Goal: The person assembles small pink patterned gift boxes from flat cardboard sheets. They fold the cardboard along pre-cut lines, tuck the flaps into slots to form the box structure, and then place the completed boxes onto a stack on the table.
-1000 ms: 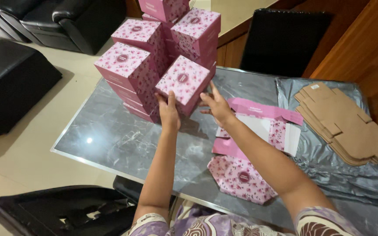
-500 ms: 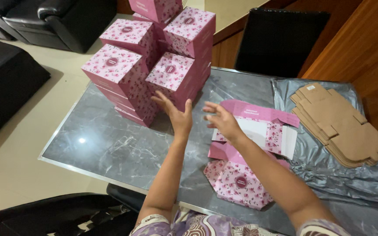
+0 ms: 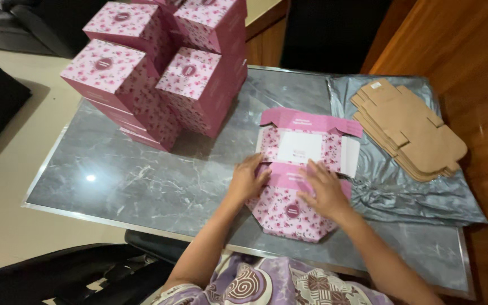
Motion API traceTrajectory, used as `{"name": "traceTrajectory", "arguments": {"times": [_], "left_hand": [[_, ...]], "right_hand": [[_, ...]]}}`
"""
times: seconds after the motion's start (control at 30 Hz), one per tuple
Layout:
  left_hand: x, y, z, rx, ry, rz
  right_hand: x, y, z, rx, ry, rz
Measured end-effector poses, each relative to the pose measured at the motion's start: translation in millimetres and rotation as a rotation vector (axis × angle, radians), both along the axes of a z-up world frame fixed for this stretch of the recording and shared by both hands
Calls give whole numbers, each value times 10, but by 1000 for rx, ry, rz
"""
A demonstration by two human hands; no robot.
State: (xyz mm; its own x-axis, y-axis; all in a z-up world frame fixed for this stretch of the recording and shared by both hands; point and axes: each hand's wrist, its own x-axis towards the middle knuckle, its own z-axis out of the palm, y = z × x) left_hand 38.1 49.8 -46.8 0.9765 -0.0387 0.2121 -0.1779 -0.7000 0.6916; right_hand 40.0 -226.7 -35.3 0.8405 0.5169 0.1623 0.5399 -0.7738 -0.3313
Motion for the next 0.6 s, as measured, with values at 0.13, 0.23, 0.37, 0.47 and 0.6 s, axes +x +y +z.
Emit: {"name": "traceTrajectory", "arguments": {"times": [0.13,0.23,0.37,0.47,0.6], "left_hand": [[-310,-10,105,84,20,-61],[-584,35,125,95,-22,-103],[-861,94,179,165,-7,-53],[-971,84,206,177,-54,58],[-967,70,196,104,-55,109]], "right_hand": [[-337,84,13,-41,64,23],[-447,115,28,-14,84,24],[-471,110,-23,8,64,30],[-537,150,-121,4,-10,19],[-691,244,-72,-24,45,123]]}}
